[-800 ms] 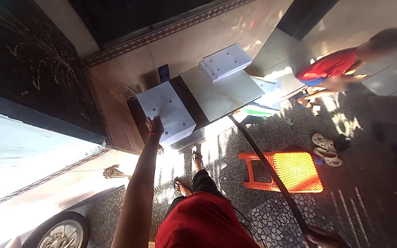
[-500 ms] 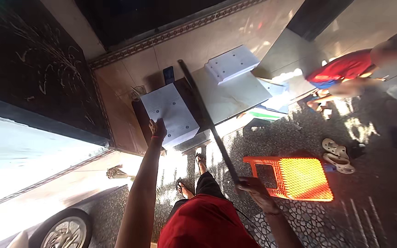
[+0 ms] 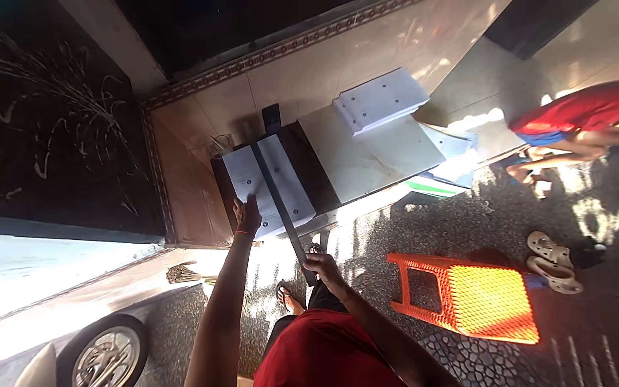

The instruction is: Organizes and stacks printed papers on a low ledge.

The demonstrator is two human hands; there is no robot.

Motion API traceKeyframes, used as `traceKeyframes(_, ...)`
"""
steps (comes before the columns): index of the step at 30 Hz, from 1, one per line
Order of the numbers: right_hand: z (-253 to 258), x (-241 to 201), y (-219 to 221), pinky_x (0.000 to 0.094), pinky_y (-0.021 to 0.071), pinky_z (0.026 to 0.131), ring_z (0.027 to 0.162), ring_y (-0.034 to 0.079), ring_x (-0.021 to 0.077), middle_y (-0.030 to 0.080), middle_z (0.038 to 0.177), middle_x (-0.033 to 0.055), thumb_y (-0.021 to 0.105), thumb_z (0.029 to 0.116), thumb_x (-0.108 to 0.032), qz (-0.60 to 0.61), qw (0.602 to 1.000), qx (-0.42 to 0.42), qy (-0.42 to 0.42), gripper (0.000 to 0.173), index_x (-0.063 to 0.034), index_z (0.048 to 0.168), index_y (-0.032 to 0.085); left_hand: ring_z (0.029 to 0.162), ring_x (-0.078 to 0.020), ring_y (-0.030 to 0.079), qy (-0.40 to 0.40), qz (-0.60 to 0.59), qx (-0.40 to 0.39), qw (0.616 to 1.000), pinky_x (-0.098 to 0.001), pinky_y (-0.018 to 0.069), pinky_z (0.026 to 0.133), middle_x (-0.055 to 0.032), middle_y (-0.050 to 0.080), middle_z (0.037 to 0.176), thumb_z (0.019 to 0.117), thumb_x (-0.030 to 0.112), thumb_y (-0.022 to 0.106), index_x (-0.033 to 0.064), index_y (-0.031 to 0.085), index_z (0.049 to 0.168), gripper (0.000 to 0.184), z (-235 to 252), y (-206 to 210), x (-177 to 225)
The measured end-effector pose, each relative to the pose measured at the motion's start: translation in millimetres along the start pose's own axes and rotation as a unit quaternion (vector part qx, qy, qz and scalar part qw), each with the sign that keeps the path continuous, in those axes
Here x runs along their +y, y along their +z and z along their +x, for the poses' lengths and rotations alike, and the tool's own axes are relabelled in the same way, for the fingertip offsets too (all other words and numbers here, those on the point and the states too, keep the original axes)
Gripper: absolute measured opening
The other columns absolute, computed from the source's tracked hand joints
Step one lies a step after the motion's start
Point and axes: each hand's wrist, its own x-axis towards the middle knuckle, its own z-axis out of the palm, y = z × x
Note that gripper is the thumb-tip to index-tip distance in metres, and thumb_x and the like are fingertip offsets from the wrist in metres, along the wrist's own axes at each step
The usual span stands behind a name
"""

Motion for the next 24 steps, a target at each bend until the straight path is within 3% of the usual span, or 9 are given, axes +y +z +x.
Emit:
traceKeyframes(6,18.5,0.3,-6.8,0.0317,0.0577,0.071,0.073,0.07,0.0124,0.075,0.084,0.0072,0.06,0.094,-0.009,-0.031,0.998,-0.03,0.034,0.022,0.0003,0.108,0.075,0.129,-0.0577,0.043,-0.02,-0.038,0.011,0.999,-0.0655,0.0429,0.101,-0.0401,0.042,0.142,0.0842,0.005,0.075,0.0111,0.049,0.148,0.069,1.8,6.7,-6.2)
traceKeyframes(9,25.6,-0.1,-13.4,0.0334,0.059,0.073,0.074,0.071,0.0136,0.075,0.084,0.0079,0.061,0.0949,-0.011,-0.039,0.996,-0.061,0.042,0.023,0.0007,0.109,0.074,0.125,-0.0564,0.046,-0.031,-0.039,0.009,0.999,-0.0638,0.0448,0.098,-0.0396,0.043,0.14,0.0841,0.005,0.074,0.0148,0.048,0.151,0.072,1.9,7.6,-6.8)
traceKeyframes(13,31.5,-12.0,-20.7,0.0342,0.0579,0.073,0.074,0.069,0.0129,0.074,0.083,0.0066,0.062,0.093,-0.011,-0.071,0.991,-0.096,0.061,0.018,-0.0006,0.1,0.075,0.124,-0.0562,0.047,-0.036,-0.042,0.012,0.998,-0.064,0.044,0.099,-0.0384,0.047,0.137,0.0855,0.006,0.074,0.0143,0.049,0.151,0.07,0.7,6.4,-4.3)
traceKeyframes(17,36.6,-16.0,-26.6,0.0325,0.0592,0.072,0.074,0.071,0.0133,0.075,0.084,0.0079,0.065,0.094,-0.009,-0.057,0.986,-0.134,0.086,0.017,0.0019,0.105,0.072,0.123,-0.0568,0.049,-0.041,-0.059,0.017,0.997,-0.0642,0.0446,0.099,-0.0397,0.049,0.134,0.0873,0.007,0.073,0.014,0.049,0.151,0.068,-3.0,1.6,-0.5)
traceKeyframes(24,53.3,-20.3,-39.4,0.0301,0.0574,0.07,0.07,0.066,0.0081,0.07,0.079,0.0029,0.068,0.0934,-0.01,-0.091,0.968,-0.212,0.099,0.013,0.0011,0.099,0.071,0.126,-0.0565,0.047,-0.068,-0.045,-0.006,0.997,-0.0617,0.0465,0.099,-0.0389,0.042,0.142,0.0894,0.008,0.071,0.0185,0.044,0.155,0.072,1.7,7.7,-0.5)
